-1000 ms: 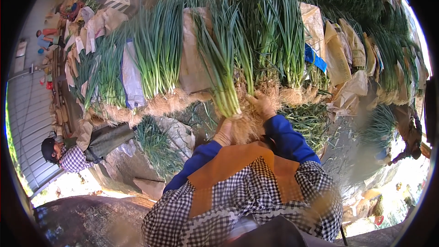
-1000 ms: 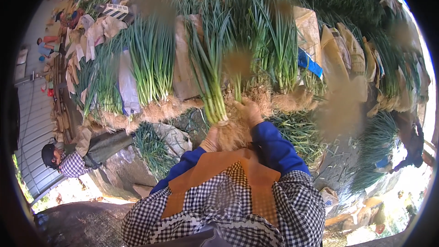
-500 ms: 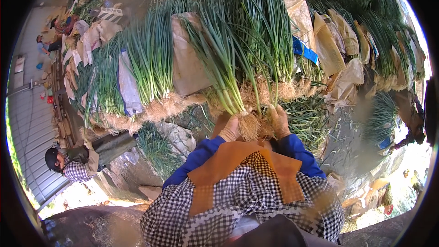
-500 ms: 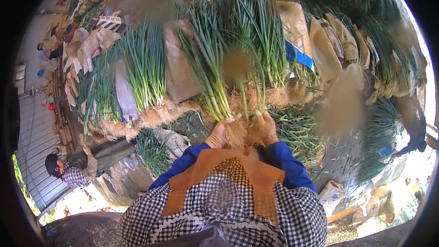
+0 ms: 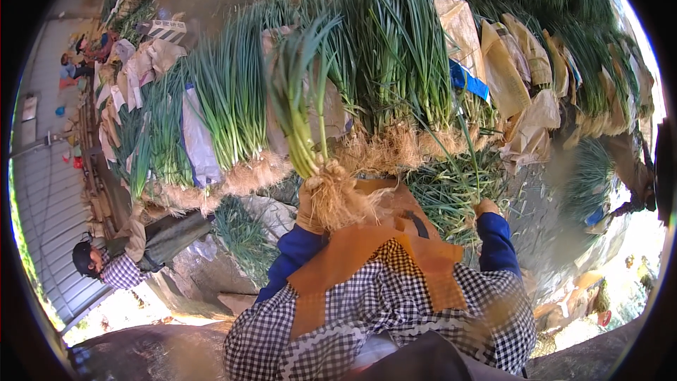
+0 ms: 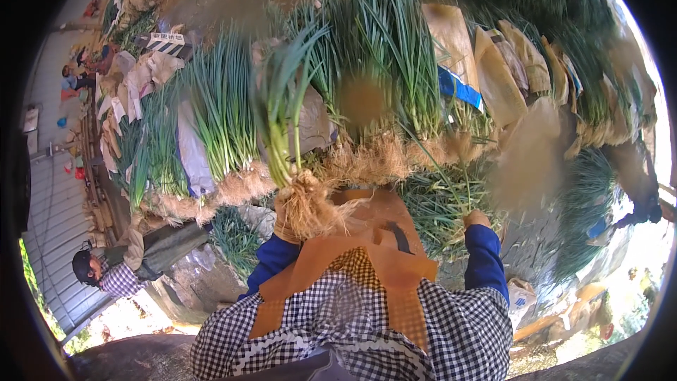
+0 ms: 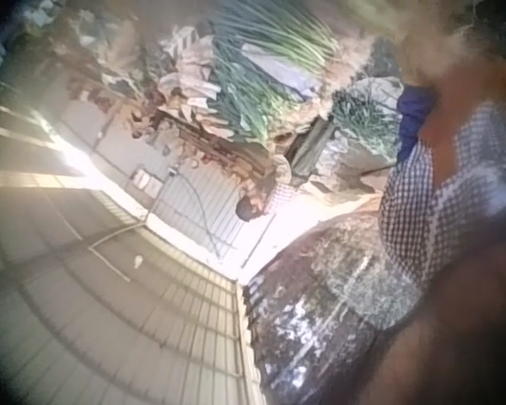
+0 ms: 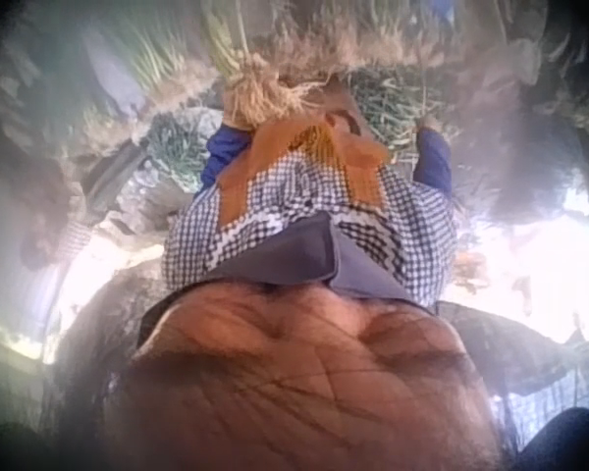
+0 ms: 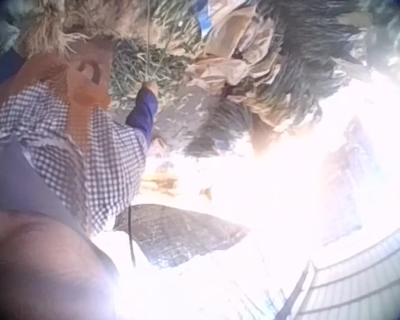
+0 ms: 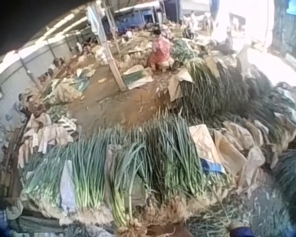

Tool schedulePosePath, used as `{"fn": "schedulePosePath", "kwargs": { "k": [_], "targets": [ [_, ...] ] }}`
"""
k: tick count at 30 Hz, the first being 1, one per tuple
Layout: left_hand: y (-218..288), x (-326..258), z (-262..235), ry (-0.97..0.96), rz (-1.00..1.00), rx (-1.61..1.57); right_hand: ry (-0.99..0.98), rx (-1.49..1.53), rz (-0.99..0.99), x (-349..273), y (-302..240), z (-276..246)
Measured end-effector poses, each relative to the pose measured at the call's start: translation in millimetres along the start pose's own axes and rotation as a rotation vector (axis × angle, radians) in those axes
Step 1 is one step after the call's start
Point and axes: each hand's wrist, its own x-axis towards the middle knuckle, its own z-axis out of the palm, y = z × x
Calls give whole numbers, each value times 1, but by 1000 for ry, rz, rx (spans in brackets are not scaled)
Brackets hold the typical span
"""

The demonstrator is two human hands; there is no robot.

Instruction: The person cleans and sorts leeks by hand, removing loose outer leaves and placing individual leeks into bundles.

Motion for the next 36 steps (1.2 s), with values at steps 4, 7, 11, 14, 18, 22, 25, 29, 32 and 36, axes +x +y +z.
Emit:
{"fn": "schedulePosePath", "kwargs": {
  "k": [4,7,11,14,18,22,25,29,32,36],
  "targets": [
    [-9,37,-77,-13,71,71,219,108,-588,22,-144,-20],
    [-19,40,-129,152,-177,5,156,522,-581,18,-280,-35],
    [-14,21,-137,214,-103,43,335,332,-34,38,-365,-45],
    [-2,5,-136,287,-135,-39,586,320,-44,62,-378,-67],
    [14,-3,-144,217,-148,-165,826,-103,-476,78,-378,-94],
    [9,8,-155,163,-184,-128,276,-712,-698,58,-369,-56],
    [9,17,-184,166,-160,-33,225,-44,-881,26,-319,-10],
    [19,15,-186,282,-217,-83,-5,160,-972,-30,-202,22],
    [28,13,-136,147,-171,-89,-61,-120,-678,-45,-76,44],
    [29,19,-109,90,-233,-153,-146,-532,-380,-5,36,100]
  ]
}}
